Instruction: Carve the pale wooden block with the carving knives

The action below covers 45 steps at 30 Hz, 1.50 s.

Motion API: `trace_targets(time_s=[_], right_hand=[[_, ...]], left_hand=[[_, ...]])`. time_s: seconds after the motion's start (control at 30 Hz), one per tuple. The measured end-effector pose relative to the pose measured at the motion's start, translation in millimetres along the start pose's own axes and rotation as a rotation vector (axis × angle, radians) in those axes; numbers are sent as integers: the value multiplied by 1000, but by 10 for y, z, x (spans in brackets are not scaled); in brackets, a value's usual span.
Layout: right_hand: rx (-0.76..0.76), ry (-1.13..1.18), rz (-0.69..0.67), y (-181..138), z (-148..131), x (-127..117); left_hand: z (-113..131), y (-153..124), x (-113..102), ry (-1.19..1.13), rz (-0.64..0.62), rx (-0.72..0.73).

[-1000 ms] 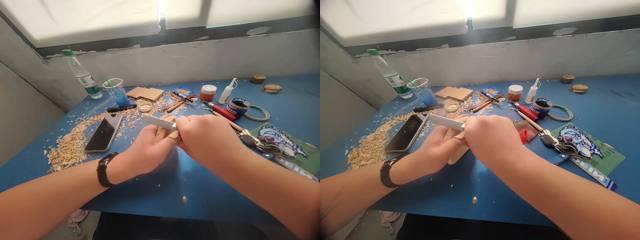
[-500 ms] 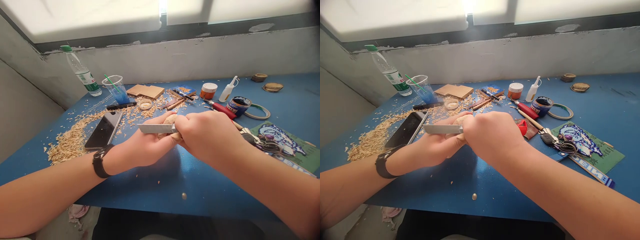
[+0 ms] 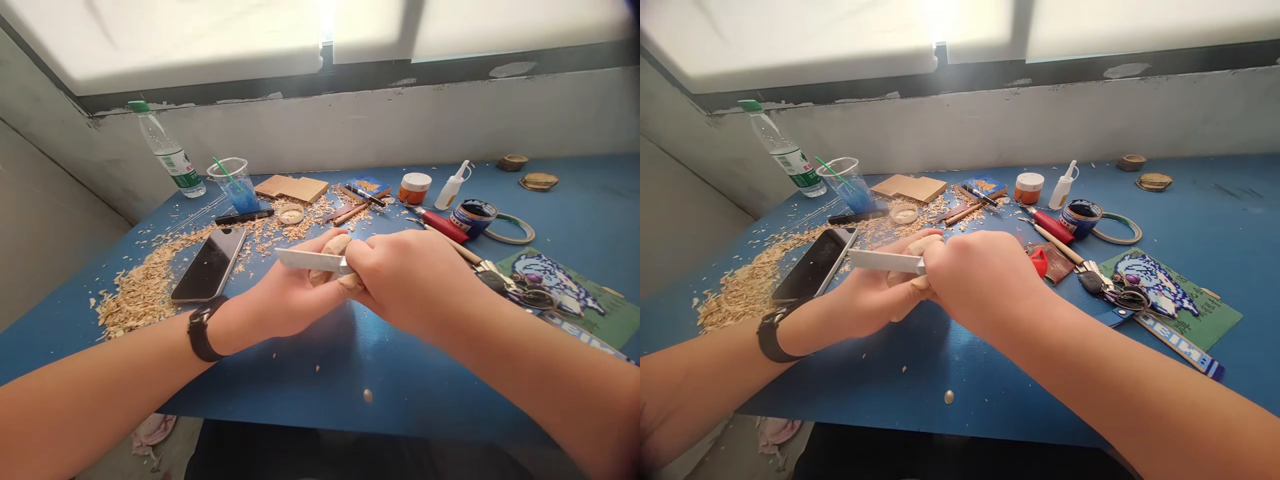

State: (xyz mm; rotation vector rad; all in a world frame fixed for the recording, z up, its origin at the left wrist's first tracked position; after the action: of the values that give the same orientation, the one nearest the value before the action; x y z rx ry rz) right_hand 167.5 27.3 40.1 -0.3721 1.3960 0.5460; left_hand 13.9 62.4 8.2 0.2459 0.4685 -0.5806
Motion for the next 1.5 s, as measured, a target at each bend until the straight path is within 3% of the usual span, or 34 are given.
trace_targets(time_s=[0.23, 0.4, 0.6, 0.83, 0.97, 1.4, 1.5], right_hand=[[-48, -87, -32, -56, 11, -33], [28, -103, 52, -7, 10, 21], [171, -87, 33, 34, 10, 41], [-45, -78, -24, -4, -7, -48], [-76, -116, -58, -7, -3, -74], [190, -103, 30, -11, 17, 36], [161, -93, 29, -15, -1, -5]], left_hand=[[156, -39, -1, 99, -99, 5], [132, -9, 7, 57, -28, 0], [33, 9, 32, 8, 63, -72], [61, -23, 1, -11, -35, -12], [89, -50, -13, 30, -77, -2], [19, 40, 72, -54, 85, -88], [-2, 12, 65, -85, 95, -97]])
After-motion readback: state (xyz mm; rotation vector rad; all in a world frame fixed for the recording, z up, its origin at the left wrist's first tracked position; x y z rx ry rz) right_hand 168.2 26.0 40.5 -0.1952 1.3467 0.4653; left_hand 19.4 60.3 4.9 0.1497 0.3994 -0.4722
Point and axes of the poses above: each hand's wrist, its own y-axis towards the middle knuckle, its own x-axis out of the palm, z = x × y, the point moved 3 cm from there along y, towards the middle knuckle, and after that the axes turned 12 degrees about -x, right-handed, at the moved point
